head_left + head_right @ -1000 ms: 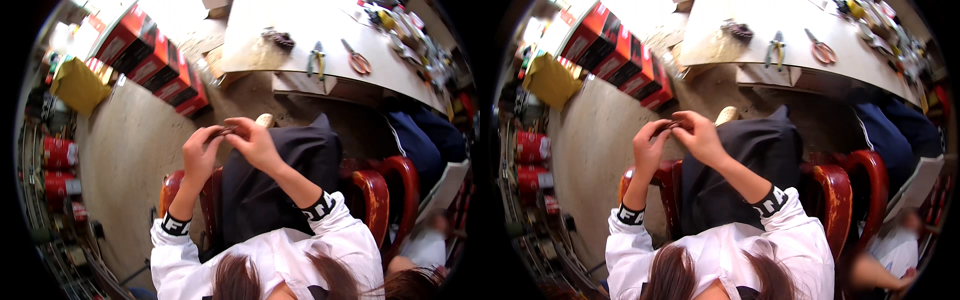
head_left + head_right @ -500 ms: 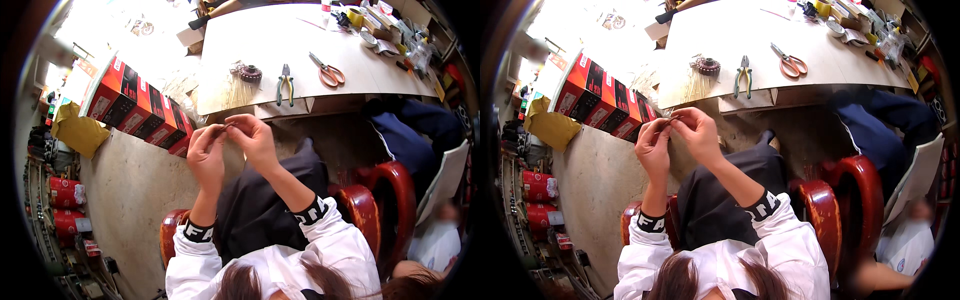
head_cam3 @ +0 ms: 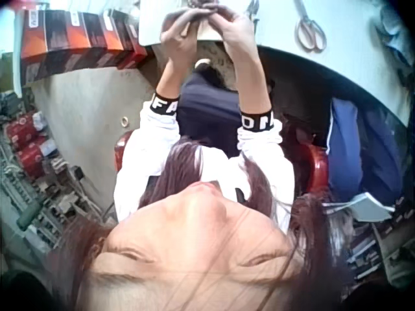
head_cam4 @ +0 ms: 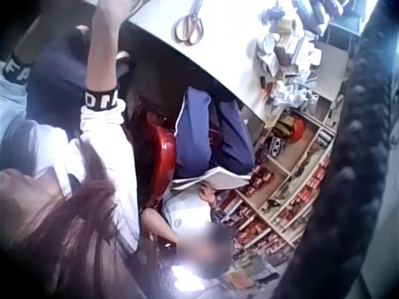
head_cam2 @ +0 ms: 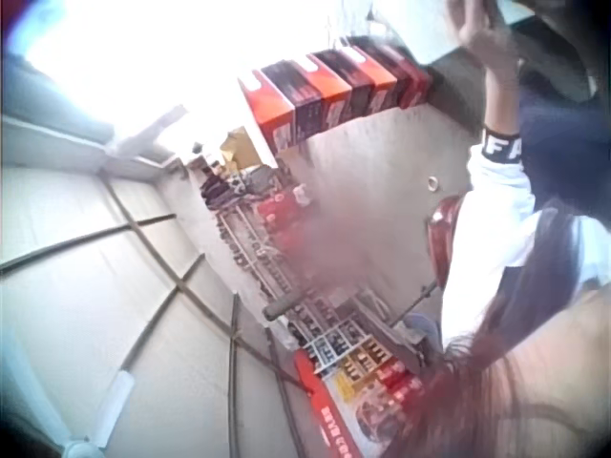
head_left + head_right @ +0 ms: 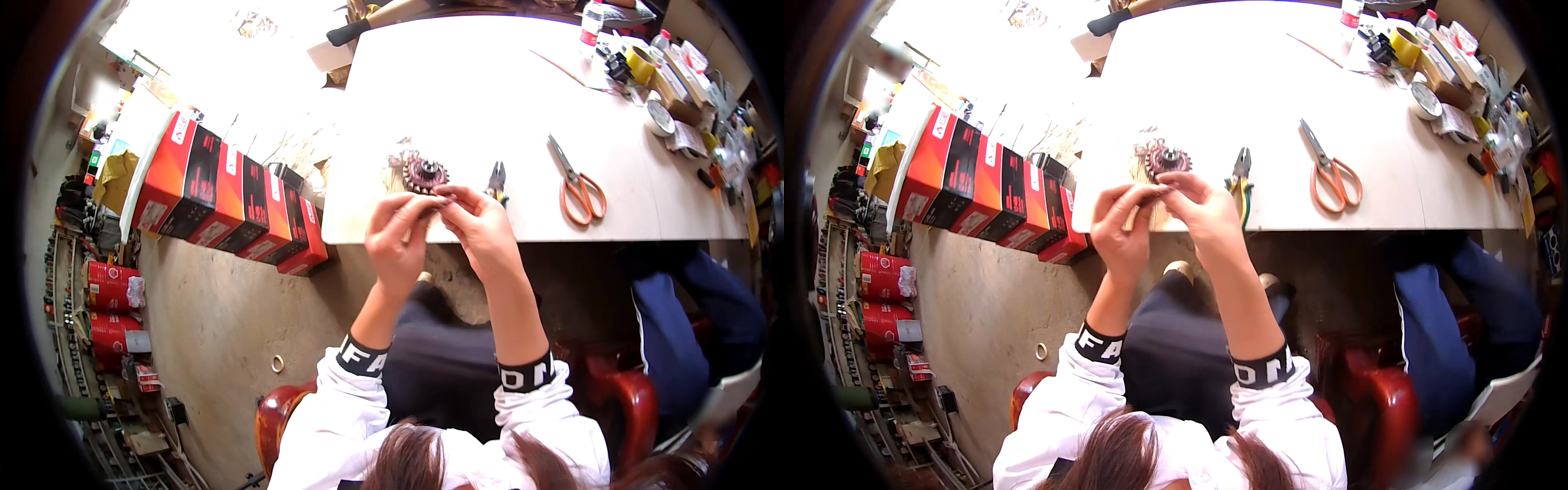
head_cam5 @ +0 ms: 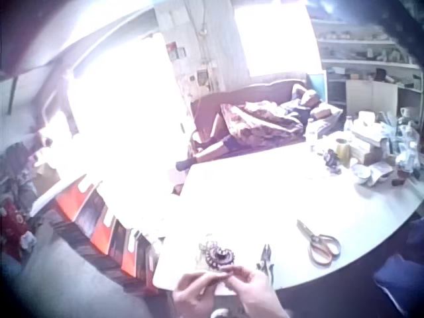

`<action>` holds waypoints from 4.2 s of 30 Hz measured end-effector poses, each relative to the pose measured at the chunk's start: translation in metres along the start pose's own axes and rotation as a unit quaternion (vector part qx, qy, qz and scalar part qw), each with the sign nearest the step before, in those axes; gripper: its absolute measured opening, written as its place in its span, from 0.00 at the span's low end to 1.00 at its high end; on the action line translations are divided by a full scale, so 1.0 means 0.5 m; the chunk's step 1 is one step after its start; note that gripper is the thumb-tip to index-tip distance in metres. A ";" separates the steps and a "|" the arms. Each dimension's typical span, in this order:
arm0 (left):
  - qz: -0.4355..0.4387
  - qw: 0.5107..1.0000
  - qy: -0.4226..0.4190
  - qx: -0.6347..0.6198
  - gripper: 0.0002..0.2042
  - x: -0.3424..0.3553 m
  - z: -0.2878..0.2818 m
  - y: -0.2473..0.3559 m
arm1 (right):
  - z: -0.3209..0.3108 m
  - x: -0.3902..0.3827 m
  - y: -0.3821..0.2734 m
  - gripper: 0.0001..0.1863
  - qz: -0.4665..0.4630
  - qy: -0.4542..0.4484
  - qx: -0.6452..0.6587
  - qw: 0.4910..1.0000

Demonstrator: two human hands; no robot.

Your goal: The person sits at a workbench and manipulates a motor stator, using pliers to adjust copper windings and trim excess wire. They handle the stator with both hands, rotating it to access different sections, and use pliers to pull and cut wires. The person also handles small metal rings and other components on the table.

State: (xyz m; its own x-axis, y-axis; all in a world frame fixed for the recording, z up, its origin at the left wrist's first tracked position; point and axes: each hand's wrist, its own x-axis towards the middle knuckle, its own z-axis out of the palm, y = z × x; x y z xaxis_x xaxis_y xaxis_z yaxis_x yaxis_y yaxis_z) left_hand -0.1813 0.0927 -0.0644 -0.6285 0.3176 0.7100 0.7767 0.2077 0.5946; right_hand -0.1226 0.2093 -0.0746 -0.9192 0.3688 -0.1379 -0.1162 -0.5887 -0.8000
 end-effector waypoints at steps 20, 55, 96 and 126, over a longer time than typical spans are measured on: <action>0.008 0.996 0.026 0.085 0.10 0.112 0.118 -0.115 | -0.071 0.064 -0.058 0.13 -0.194 0.242 -0.036 0.950; 0.036 0.996 -0.078 -0.006 0.10 0.032 0.137 -0.058 | -0.045 0.014 -0.066 0.08 -0.342 0.295 -0.079 0.889; -0.492 0.590 -0.012 -0.640 0.10 0.003 0.287 -0.141 | -0.241 0.082 -0.028 0.13 -0.171 0.397 0.119 0.894; 0.118 0.913 -0.014 0.389 0.22 0.259 0.089 -0.260 | -0.188 0.067 -0.073 0.12 -0.127 0.319 0.198 0.918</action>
State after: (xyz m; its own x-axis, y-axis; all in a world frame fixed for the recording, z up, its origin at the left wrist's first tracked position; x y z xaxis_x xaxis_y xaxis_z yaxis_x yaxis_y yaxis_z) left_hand -0.3618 0.1482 -0.0664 -0.4477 0.4595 0.7671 0.6910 0.7223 -0.0293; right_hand -0.1139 0.3110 -0.1050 -0.4506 0.8022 -0.3918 -0.5405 -0.5944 -0.5954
